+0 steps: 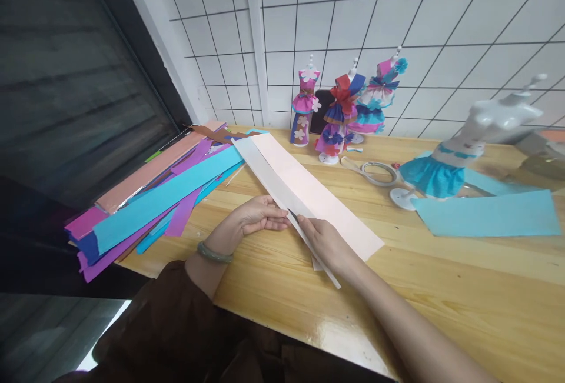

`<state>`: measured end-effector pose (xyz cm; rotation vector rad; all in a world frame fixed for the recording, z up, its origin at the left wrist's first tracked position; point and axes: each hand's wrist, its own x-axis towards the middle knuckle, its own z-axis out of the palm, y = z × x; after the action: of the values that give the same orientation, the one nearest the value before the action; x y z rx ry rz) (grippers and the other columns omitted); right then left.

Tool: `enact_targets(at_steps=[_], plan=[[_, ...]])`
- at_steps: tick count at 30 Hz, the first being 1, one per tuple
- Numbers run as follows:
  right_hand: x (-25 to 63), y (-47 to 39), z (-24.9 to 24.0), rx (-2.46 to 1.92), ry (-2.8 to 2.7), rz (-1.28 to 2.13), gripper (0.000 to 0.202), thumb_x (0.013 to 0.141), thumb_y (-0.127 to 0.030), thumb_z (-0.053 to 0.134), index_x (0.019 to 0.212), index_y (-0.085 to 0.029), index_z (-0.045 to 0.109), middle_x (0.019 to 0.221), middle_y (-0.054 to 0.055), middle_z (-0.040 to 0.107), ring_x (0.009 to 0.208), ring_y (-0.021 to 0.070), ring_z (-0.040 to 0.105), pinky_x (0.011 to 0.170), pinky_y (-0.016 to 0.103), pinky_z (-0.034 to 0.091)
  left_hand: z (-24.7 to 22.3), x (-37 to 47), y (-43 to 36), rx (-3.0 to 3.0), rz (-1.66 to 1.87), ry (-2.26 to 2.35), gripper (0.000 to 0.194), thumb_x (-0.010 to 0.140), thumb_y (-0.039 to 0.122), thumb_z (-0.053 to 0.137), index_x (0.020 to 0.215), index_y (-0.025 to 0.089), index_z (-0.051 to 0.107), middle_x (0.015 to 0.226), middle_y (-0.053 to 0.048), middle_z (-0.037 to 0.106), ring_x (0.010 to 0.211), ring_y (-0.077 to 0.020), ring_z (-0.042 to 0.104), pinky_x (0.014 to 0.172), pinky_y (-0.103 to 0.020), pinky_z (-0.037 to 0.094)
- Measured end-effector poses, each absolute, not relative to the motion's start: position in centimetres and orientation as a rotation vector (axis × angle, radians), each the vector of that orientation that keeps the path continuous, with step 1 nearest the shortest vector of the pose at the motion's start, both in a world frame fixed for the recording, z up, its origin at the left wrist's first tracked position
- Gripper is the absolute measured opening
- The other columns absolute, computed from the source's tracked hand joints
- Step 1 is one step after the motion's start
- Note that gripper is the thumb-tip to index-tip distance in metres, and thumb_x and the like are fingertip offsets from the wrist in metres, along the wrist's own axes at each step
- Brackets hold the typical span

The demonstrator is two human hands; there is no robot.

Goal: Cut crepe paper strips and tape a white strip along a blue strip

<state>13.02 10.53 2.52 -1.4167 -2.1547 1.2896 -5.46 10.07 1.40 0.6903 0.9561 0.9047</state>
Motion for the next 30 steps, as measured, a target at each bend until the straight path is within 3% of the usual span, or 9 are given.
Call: enact_targets(at_steps=[30], plan=[[11.9,11.1,2.7,-1.451,-2.224,1.127,0.055,0.080,-0.060,0.024,0.057,-0.017,0.051,0.046,-0.001,0.046,0.043,0.0112,0.040,0.046,0.024,0.031,1.1,-5.4,10.0,0.705,0.958,0.876,0.027,0.060,0.009,0.070,0.085,0.011,0.058,0.077,-0.008,0.066,0.070,-0.0166,0.064,0.073,-0.033,0.051]])
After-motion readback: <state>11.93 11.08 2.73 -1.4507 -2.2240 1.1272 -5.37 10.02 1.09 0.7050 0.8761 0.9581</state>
